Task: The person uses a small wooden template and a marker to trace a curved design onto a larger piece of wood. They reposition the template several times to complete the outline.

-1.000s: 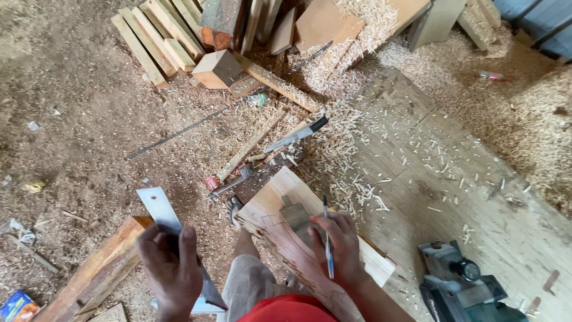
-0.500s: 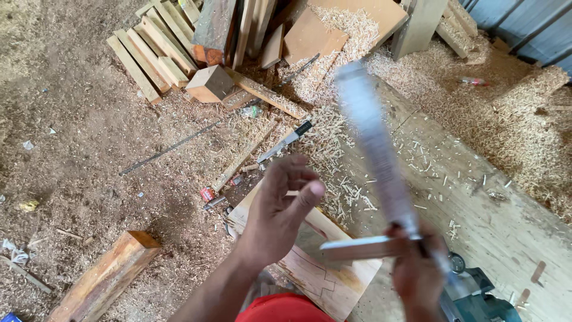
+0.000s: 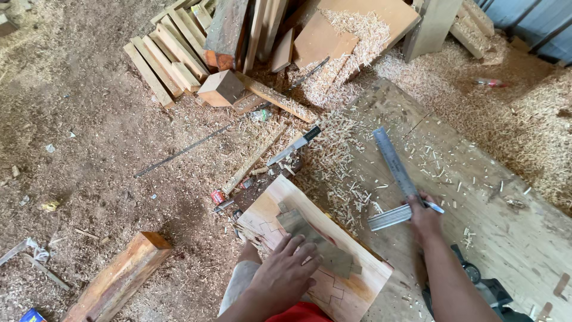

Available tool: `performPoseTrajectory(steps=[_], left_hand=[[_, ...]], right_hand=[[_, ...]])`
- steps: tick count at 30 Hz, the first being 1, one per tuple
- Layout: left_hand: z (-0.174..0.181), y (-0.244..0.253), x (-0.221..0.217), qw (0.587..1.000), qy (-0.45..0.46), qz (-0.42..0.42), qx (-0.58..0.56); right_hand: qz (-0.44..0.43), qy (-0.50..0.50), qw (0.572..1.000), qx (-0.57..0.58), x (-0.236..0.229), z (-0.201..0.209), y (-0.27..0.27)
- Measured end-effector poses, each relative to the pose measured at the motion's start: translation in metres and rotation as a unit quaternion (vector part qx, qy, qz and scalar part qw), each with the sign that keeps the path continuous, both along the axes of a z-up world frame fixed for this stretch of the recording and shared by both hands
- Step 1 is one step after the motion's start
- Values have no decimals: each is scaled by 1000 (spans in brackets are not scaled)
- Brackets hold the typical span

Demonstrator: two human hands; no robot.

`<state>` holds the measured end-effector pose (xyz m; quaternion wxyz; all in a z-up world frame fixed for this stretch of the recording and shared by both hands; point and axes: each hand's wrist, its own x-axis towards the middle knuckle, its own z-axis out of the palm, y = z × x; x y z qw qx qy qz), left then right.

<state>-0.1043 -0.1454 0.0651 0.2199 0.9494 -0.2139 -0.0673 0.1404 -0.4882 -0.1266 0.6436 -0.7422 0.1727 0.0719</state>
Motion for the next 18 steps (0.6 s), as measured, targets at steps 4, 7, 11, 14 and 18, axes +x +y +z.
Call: performPoseTrajectory(steps=[4, 7, 11, 14, 18], left_hand=[[0, 4, 5, 1000, -19, -16, 3], [-1, 11, 12, 999, -21, -33, 24], [0, 34, 31, 997, 17, -21, -74], [3, 61, 65, 987, 16, 29, -159], [18, 100, 101, 994, 47, 21, -95]], right_hand=[[29, -83, 927, -364, -13, 20, 5], [27, -190, 900, -392, -23, 48, 8], [-6, -185, 971, -148, -64, 77, 11], [-71, -139, 987, -28, -100, 93, 25], [-75, -136, 973, -169, -180, 121, 65]])
